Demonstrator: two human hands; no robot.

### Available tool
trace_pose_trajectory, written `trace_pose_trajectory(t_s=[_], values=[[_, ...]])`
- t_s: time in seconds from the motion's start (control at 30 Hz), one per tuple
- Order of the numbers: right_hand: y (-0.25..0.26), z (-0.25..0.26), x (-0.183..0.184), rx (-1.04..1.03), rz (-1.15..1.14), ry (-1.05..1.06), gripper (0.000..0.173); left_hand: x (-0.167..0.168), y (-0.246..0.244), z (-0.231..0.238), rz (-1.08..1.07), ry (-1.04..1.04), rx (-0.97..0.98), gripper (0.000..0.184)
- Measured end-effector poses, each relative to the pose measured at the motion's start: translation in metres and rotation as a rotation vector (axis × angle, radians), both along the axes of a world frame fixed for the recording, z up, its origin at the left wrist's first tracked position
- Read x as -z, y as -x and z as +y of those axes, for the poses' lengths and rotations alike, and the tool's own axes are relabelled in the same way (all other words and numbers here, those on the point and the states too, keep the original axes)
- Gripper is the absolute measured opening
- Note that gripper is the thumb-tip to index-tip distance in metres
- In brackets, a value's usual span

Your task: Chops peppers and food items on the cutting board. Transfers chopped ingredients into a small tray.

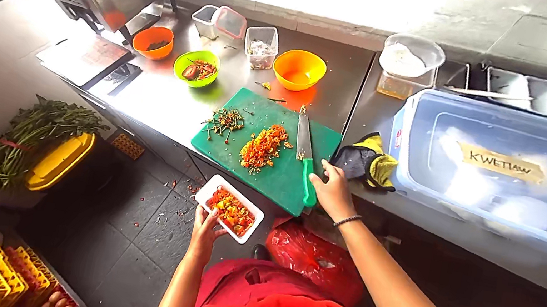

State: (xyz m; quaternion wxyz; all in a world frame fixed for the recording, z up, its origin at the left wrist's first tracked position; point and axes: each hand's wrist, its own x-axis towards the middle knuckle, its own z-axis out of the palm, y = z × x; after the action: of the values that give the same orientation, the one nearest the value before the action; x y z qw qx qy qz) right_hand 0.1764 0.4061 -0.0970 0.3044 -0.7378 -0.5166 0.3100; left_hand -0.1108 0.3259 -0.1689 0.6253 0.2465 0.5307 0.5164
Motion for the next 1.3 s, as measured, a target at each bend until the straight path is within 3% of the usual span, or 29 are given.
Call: trace_pose_trajectory(t_s=[0.1,0.2,0.37,0.57,0.67,0.77,0.87,1.03,1.1,1.17,1.23,1.3], values=[[-0.019,-0.053,0.011,0.042,0.052,-0.078,0.043,-0.012,0.003,-0.007,-0.024,-0.073,0.144,0.075],[-0.037,-0.134,0.039,0.185,0.113,-0.008,0.041,-0.02,0.0,-0.013,-0.022,-0.114,0.303,0.08],[-0.045,-0.301,0.092,0.441,0.141,0.331,0.046,-0.028,-0.021,-0.04,0.041,-0.092,0.554,0.077],[-0.038,-0.478,0.129,0.525,0.269,0.894,0.052,-0.007,-0.067,-0.09,0.069,-0.098,0.757,0.083],[-0.041,-0.557,0.181,0.661,0.367,0.998,0.052,-0.016,-0.093,-0.116,0.079,-0.033,0.871,0.062],[-0.043,-0.629,0.24,0.689,0.399,1.087,0.055,-0.021,-0.125,-0.139,0.168,0.018,0.992,0.061],[-0.054,-0.665,0.235,0.648,0.43,1.107,0.052,-0.023,-0.173,-0.164,0.227,0.05,1.09,0.059],[-0.066,-0.717,0.203,0.969,0.578,0.845,0.044,-0.011,-0.28,-0.21,0.186,0.05,1.209,0.049],[-0.069,-0.747,0.224,1.008,0.58,0.83,0.045,-0.009,-0.326,-0.228,0.15,0.053,1.246,0.05],[-0.077,-0.774,0.251,0.885,0.526,0.916,0.049,-0.012,-0.367,-0.245,0.126,0.037,1.249,0.049],[-0.101,-0.784,0.246,0.742,0.506,1.016,0.05,-0.011,-0.402,-0.256,0.11,0.005,1.244,0.051],[-0.129,-0.785,0.242,0.746,0.542,1.03,0.049,-0.012,-0.426,-0.261,0.127,0.007,1.215,0.053]])
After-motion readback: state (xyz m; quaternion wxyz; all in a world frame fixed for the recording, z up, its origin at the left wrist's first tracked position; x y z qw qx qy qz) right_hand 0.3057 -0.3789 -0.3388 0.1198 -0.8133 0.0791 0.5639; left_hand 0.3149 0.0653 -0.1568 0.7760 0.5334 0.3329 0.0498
